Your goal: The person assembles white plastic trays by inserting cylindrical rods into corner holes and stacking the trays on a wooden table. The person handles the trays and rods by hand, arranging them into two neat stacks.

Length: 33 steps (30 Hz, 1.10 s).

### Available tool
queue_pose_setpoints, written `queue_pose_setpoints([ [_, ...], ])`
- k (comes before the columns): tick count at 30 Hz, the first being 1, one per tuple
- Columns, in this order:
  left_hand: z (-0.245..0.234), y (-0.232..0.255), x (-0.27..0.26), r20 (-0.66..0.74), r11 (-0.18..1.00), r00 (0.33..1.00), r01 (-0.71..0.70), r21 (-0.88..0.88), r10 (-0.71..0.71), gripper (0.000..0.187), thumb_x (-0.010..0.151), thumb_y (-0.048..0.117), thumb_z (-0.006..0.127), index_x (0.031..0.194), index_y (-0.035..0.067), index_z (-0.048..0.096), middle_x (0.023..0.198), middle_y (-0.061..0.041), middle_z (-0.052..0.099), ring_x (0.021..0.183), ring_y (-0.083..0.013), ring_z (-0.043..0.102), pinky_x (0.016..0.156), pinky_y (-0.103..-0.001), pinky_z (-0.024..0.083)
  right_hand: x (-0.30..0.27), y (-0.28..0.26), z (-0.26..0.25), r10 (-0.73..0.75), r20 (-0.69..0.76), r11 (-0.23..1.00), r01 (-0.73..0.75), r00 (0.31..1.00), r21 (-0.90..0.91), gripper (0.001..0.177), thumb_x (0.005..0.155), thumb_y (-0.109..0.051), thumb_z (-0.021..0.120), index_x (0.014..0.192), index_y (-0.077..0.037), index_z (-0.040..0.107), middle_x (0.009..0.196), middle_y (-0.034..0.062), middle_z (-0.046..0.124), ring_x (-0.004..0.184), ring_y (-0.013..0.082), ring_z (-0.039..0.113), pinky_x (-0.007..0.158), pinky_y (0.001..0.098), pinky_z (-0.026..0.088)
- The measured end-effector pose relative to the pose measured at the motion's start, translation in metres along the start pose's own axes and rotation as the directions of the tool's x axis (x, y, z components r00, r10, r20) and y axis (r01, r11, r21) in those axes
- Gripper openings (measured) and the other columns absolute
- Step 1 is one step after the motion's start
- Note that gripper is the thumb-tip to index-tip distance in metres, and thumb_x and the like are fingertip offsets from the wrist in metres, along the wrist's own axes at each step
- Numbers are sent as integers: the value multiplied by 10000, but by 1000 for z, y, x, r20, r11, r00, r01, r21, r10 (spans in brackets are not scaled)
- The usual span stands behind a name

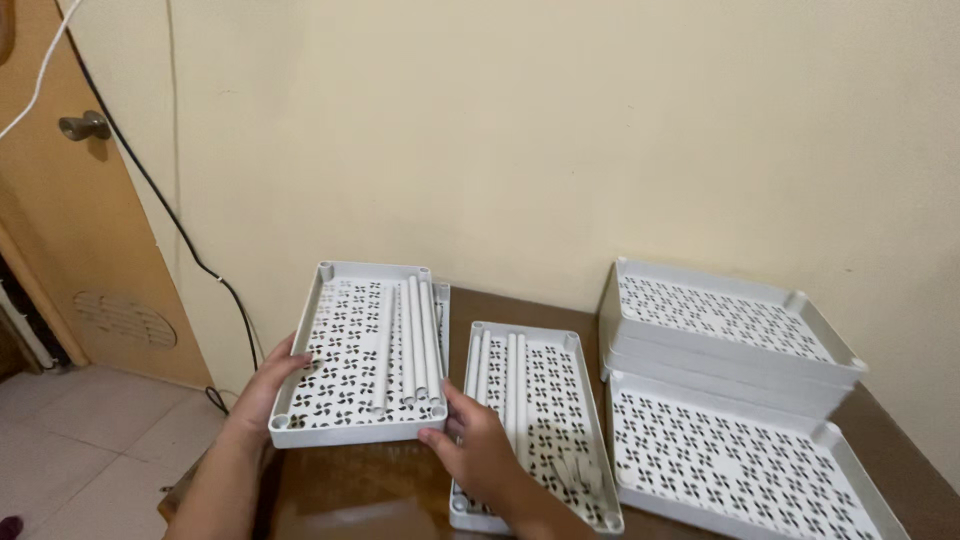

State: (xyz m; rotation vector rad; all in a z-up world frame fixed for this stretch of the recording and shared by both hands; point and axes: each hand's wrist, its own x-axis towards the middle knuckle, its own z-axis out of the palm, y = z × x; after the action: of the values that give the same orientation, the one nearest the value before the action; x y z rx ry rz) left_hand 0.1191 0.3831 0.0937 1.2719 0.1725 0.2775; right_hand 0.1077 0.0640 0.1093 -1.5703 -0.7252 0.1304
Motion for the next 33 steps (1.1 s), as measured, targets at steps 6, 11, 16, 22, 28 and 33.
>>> queue_pose_setpoints([
  [6,1,-20,32,-65,997,997,50,65,-46,671,889,255,597,1526,80,481,1228,-212,726,999,-297,722,818,-396,593,7,9,-1,86,-138,936,-128,987,-329,684,891,-120,729,1483,47,428,1233,198,722,1101,223,753,944,300,580],
  [11,-6,-31,36,-173,991,984,54,125,-32,532,963,263,624,1437,24,592,1162,-201,754,947,-241,724,784,-347,577,14,42,-6,118,-83,848,-144,990,-510,714,915,-139,726,1502,57,368,1437,266,520,1351,346,525,1139,401,396],
  [16,-10,-39,39,-241,995,968,86,55,-71,503,1009,293,613,1407,-12,651,1123,-216,743,893,-234,695,753,-351,563,26,99,-6,-41,-34,783,11,999,-622,772,857,-122,767,1480,80,359,1501,313,438,1422,413,436,1191,460,296],
  [22,-3,-32,29,-49,996,998,33,-86,-37,544,978,233,527,1499,79,540,1335,-184,686,1100,-244,677,891,-350,539,24,92,-11,-71,-12,779,48,997,-625,710,869,-96,761,1454,96,407,1481,319,454,1421,431,437,1195,475,316],
  [28,10,-15,13,41,994,999,2,-112,2,604,944,164,467,1546,114,445,1507,-117,573,1284,-194,591,1033,-310,453,23,33,-5,74,-140,893,-128,987,-432,575,857,-56,738,1398,-14,551,1489,237,486,1294,324,597,983,327,583],
  [33,6,-24,13,3,998,1000,-10,-61,10,621,924,40,506,1543,97,484,1389,-155,650,1132,-209,650,934,-323,511,18,15,-6,116,-165,880,-179,979,-440,469,850,-62,734,1309,-44,642,1475,207,527,1107,284,738,919,299,596],
])
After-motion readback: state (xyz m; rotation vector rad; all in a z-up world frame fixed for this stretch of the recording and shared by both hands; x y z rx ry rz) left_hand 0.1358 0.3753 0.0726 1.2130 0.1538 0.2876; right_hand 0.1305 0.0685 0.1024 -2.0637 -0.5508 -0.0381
